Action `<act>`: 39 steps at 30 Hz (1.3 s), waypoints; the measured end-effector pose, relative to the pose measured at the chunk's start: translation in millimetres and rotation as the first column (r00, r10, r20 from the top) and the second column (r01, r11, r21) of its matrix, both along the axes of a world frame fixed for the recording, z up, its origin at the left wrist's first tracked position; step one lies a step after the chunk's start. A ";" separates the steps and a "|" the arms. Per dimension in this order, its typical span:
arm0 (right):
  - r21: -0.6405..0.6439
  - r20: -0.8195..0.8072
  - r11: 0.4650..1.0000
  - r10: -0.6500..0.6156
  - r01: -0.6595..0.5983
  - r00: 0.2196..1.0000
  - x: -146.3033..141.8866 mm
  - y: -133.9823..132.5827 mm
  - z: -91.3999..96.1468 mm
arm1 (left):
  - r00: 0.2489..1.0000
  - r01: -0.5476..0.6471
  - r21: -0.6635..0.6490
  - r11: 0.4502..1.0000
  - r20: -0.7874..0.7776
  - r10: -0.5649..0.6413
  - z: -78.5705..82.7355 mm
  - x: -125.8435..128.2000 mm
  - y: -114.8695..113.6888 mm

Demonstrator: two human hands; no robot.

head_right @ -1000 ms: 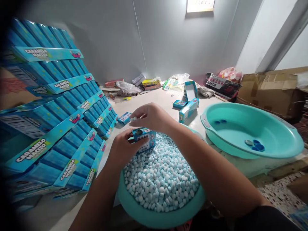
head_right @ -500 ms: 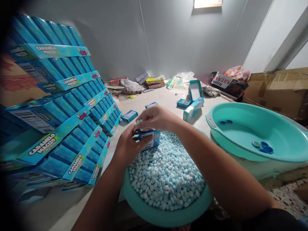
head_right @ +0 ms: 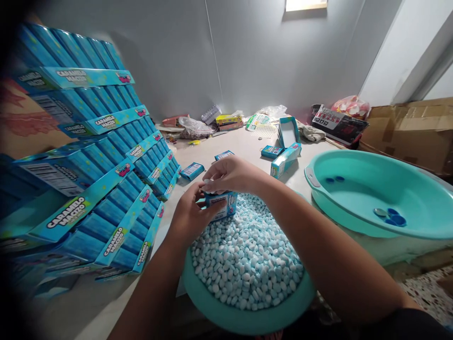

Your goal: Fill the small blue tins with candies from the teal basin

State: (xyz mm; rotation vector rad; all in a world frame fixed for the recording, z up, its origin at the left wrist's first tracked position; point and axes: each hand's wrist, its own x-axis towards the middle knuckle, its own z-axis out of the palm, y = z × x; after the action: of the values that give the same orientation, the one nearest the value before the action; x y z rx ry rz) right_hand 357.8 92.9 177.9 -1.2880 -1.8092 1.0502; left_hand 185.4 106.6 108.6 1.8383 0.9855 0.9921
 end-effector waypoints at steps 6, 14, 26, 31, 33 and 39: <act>0.098 0.086 0.994 -0.051 0.042 0.995 -0.6 -2.0 -0.8 | 1.000 0.018 -0.014 1.000 0.023 -0.018 1.0 0.2 -1.2; 0.135 0.116 0.984 -0.130 0.114 0.985 -6.0 -6.2 4.2 | 0.999 0.008 0.030 1.000 -0.037 -0.007 5.0 -1.0 -3.1; 0.232 0.138 0.969 -0.118 0.084 0.983 -8.1 -6.4 3.7 | 0.998 -0.018 0.025 1.000 -0.066 0.020 3.0 -0.7 -1.4; 0.279 0.169 0.958 -0.119 0.069 0.978 -7.9 -6.6 3.9 | 0.998 -0.019 0.017 1.000 -0.066 0.020 3.2 0.6 -1.4; 0.291 0.190 0.954 -0.129 0.070 0.973 -7.5 -6.5 3.7 | 0.998 -0.016 0.026 1.000 -0.061 0.017 2.8 0.1 -1.2; 0.263 0.170 0.963 -0.104 0.057 0.980 -8.3 -8.1 5.2 | 0.999 0.013 0.065 0.998 -0.048 -0.010 1.2 -2.8 -0.3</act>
State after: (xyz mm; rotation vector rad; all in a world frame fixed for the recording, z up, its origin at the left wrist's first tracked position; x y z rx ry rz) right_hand 349.6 84.9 183.0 -1.3194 -1.9367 0.6444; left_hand 182.6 106.3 109.8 1.9279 0.9802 0.9882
